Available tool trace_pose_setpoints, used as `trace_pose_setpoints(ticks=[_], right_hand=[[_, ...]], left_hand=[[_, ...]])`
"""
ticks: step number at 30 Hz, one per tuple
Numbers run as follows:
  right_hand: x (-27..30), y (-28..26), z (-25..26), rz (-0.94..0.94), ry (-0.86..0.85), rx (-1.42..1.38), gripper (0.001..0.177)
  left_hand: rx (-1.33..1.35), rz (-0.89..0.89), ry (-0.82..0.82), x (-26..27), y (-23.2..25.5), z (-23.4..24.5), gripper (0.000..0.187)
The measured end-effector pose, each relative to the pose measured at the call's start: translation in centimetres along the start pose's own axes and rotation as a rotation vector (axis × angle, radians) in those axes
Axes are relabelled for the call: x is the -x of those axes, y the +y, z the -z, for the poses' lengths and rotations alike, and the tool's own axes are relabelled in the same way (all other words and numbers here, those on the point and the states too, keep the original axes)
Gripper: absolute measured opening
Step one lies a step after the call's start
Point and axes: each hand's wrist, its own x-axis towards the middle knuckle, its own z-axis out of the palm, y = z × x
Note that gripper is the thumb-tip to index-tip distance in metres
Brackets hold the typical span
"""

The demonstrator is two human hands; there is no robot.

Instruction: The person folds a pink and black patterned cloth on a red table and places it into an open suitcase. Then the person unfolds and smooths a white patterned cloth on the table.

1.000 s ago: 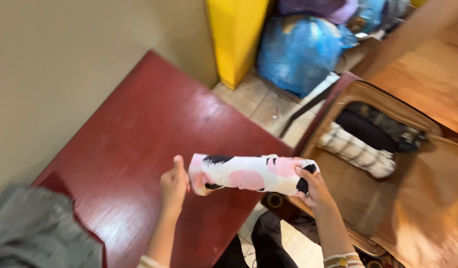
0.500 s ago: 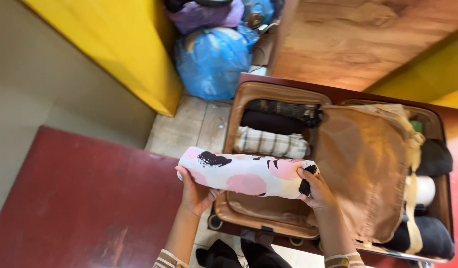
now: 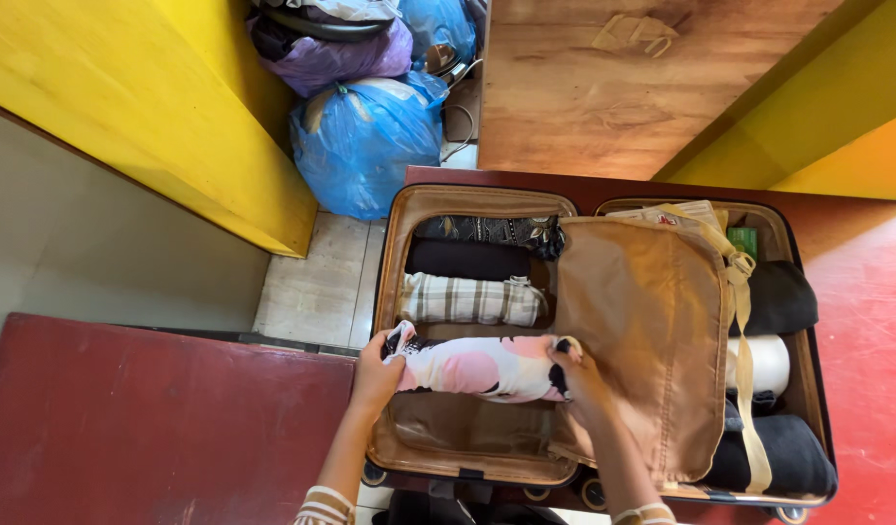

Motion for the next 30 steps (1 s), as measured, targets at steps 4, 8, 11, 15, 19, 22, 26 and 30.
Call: trace_pose_setpoints(ticks=[4,8,11,15,19,22,26,30], right_hand=[[-2.3,3.3,-1.2,0.308,0.138,0.367,0.028],[-1.5,2.5,-2.6,0.498,0.120,0.327,0.027],[0.2,0.7,-3.5,0.658,0.118,0.322,0.024],[1.2,-0.9,-4.0,0.811,0.197,0.470,0.020],[0.3,-0.2,-3.9,0.537,0.133,0.822,0.023],[-0.8,1.3,-4.0,0.484,0.089,1.089,0.033],[-1.5,2.2,-4.7,0.577,0.236,1.076,0.036],[0.0,1.6,-5.4,0.832,0.305,1.175,0.036]], left_hand=[[-0.223,-0.137,0.114,-0.1,1.7,-1.0,0.041],[-0.187,-0.279,0.180,-0.3,3.7,-1.6,0.038],[-0.099,-0.385,0.265,-0.1,4.3,-2.3,0.031],[-0.084,-0.547,0.367,-0.1,3.3,-3.3,0.029],[-0.650,-0.499,0.198,-0.9,1.0,-3.4,0.027],[-1.158,-0.488,0.045,-1.6,-0.4,-4.0,0.021],[-1.348,-0.571,0.217,-2.0,-0.8,-4.4,0.033],[-1.191,-0.915,0.337,-1.2,-0.8,-3.9,0.050]])
